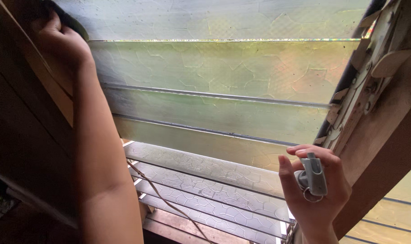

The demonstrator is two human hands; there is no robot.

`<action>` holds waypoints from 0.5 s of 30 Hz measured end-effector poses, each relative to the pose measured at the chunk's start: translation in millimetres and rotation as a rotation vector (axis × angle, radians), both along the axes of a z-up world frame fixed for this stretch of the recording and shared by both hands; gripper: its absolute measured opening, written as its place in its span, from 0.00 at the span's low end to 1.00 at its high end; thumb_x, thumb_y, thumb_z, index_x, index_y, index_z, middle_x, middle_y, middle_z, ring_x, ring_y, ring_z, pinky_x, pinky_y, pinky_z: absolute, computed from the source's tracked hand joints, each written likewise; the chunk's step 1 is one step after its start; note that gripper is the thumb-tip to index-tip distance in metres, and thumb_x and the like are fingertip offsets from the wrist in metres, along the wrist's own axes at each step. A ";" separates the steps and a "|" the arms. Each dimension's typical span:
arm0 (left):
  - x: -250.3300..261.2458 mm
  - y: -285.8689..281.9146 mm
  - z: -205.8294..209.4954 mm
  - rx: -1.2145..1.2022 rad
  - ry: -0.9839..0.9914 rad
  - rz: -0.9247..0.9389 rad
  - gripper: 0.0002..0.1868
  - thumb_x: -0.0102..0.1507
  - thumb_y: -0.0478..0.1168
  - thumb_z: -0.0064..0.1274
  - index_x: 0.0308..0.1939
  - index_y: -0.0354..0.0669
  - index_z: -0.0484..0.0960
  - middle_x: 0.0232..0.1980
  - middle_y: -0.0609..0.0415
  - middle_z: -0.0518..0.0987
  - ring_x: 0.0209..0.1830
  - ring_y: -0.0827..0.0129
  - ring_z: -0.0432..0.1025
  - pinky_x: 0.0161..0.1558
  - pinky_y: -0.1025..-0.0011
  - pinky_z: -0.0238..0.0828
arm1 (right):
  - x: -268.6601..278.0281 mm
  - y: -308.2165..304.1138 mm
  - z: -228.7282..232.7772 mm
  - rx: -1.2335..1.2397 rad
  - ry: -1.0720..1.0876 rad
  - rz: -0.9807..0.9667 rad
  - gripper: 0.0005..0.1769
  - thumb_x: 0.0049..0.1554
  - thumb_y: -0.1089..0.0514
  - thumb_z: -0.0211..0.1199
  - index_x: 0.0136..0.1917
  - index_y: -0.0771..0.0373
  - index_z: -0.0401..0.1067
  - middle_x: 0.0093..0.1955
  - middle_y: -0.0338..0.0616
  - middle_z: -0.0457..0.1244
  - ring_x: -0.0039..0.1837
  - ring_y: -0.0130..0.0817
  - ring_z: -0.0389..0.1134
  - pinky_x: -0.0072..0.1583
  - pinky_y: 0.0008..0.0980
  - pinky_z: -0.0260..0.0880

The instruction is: The person wipes the individual glass slats of a jalousie window using a sponge and sprays them with a cleaning solution from a bottle.

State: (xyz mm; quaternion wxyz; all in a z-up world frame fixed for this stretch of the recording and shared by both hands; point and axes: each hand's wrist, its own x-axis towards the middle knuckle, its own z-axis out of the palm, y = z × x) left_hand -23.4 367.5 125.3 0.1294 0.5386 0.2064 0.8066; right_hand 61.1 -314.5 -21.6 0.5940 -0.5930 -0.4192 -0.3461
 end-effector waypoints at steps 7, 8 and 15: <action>46.4 -134.3 -5.4 -0.013 0.025 0.079 0.36 0.58 0.20 0.47 0.71 0.39 0.67 0.63 0.38 0.71 0.61 0.53 0.74 0.59 0.63 0.75 | -4.1 -7.1 -2.3 -0.001 -0.032 -0.006 0.18 0.61 0.64 0.72 0.58 0.62 0.64 0.38 0.41 0.68 0.55 0.33 0.75 0.57 0.28 0.74; 59.6 -171.6 -3.8 0.019 0.035 0.082 0.33 0.60 0.22 0.49 0.70 0.43 0.68 0.63 0.43 0.73 0.61 0.59 0.76 0.60 0.65 0.77 | -6.0 -5.8 -0.9 -0.007 -0.043 -0.005 0.18 0.61 0.64 0.72 0.57 0.62 0.64 0.38 0.41 0.68 0.55 0.33 0.75 0.58 0.28 0.74; 95.0 -349.5 -17.9 0.363 0.201 -0.018 0.24 0.66 0.25 0.57 0.65 0.44 0.75 0.63 0.47 0.72 0.65 0.53 0.72 0.69 0.61 0.70 | -23.1 14.4 2.0 0.040 -0.013 0.063 0.18 0.60 0.65 0.73 0.56 0.61 0.65 0.38 0.40 0.68 0.55 0.33 0.74 0.59 0.29 0.73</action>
